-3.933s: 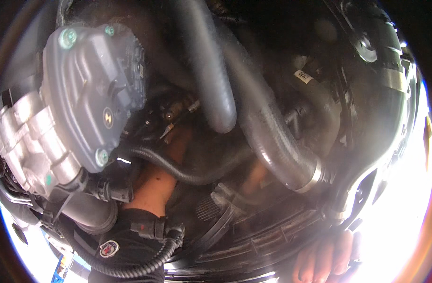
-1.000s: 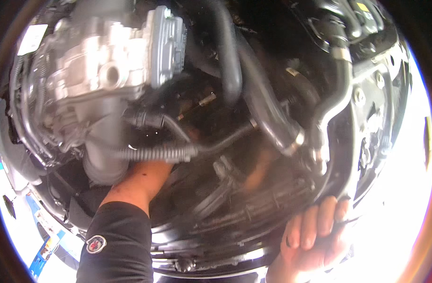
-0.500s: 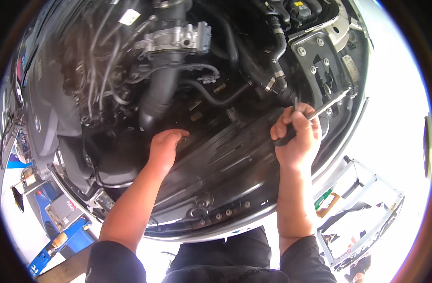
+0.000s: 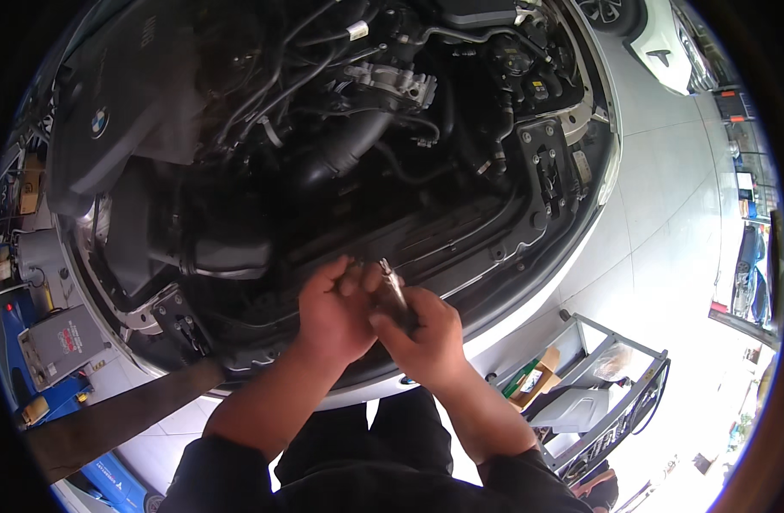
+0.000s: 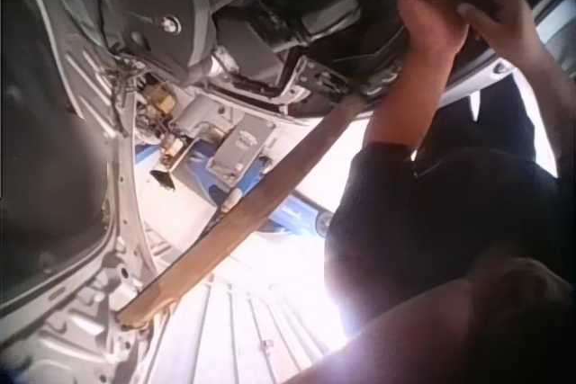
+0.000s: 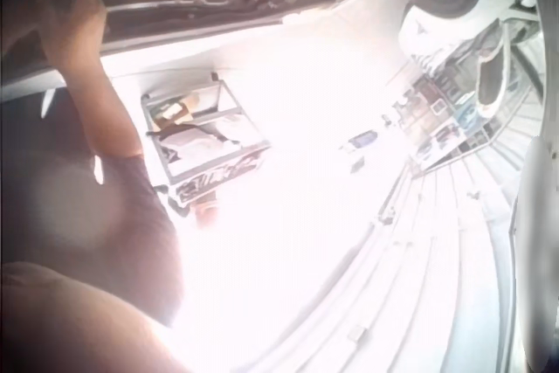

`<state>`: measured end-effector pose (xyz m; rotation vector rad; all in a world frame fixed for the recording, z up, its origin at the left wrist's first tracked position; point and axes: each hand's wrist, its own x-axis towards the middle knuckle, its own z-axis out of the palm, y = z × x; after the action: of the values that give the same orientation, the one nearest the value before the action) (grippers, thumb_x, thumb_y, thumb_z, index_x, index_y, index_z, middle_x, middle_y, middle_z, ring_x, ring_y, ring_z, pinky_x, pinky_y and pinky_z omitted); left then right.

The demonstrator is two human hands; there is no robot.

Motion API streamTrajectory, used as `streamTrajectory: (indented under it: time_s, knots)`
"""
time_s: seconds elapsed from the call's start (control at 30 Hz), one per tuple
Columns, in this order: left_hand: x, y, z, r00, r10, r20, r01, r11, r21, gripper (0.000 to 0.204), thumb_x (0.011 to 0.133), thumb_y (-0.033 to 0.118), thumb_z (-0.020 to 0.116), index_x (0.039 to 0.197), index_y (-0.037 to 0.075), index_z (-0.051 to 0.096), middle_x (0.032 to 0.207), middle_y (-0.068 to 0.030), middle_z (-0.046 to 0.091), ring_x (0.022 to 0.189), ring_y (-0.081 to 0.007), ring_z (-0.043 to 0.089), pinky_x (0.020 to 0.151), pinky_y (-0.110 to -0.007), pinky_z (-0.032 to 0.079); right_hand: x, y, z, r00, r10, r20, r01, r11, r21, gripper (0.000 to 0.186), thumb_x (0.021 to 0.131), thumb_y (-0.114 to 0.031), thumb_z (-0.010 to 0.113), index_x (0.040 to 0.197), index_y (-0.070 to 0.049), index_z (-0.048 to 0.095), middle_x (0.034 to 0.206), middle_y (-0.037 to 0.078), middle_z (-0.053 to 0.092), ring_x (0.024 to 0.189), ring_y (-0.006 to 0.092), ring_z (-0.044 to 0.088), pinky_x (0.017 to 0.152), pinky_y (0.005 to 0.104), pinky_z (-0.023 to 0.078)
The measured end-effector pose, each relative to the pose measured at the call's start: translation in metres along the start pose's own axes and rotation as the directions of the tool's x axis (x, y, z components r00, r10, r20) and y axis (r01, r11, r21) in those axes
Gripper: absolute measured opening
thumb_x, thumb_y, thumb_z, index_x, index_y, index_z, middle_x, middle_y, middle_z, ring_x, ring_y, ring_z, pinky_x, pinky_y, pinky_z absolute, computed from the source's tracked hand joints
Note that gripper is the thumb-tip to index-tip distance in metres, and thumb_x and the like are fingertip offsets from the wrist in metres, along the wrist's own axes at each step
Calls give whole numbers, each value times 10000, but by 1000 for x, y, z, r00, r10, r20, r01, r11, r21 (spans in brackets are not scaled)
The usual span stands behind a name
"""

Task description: The person works under the hood of a white BMW, adjusting and securing a black air intake hose. They retrieve a socket wrench from a tool cart, attach a socket, and tighten a bolt on the intake assembly. The person then repositions the hose and continues securing it by hand.

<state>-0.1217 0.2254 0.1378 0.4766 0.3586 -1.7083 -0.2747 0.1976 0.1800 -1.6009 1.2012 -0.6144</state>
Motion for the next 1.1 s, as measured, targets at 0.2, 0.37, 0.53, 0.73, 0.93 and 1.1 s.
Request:
streamTrajectory:
  time_s: [0.2,0.37,0.53,0.73,0.93,1.1]
  knots:
    - [-17,36,-1,988,-38,147,22,994,112,348,897,281,511,596,149,396,614,-11,406,617,-168,406,578,-348,431,-13,-18,-12,980,-146,136,158,984,-84,192,848,-139,717,983,-20,651,782,129,640,642,326,656,555,392,513]
    - [-28,46,1,977,-90,194,63,989,136,327,868,271,512,597,145,380,606,-5,390,604,-165,391,563,-330,419,-17,-15,-7,970,-133,205,161,979,-123,115,921,-143,636,966,-41,667,782,121,645,652,342,659,560,411,520]
    - [-29,49,5,978,-57,200,6,969,245,328,861,269,509,595,146,360,587,-1,367,603,-162,382,549,-319,399,-18,-18,0,980,-108,170,132,982,-138,110,928,-151,631,931,-53,681,774,117,642,640,337,655,563,411,520]
    - [-30,68,9,995,65,80,-99,801,591,286,811,189,507,595,126,330,587,-34,378,555,-140,347,502,-297,304,-13,-23,-11,975,-108,195,168,931,-323,120,920,-172,647,889,-69,701,735,103,611,600,323,631,544,402,504]
    - [-22,87,20,990,123,-62,-21,582,813,209,794,61,475,599,64,400,604,-43,430,516,-106,334,497,-282,289,8,-22,-16,967,-46,249,138,919,-369,142,913,-194,660,859,-70,702,752,101,615,625,318,633,558,402,501]
    - [1,101,23,988,149,-42,-24,419,908,191,832,43,486,646,50,441,640,-40,456,533,-85,343,518,-273,314,22,3,-2,974,-79,212,118,977,-177,168,925,-192,647,854,-45,689,756,118,625,671,329,635,608,420,503]
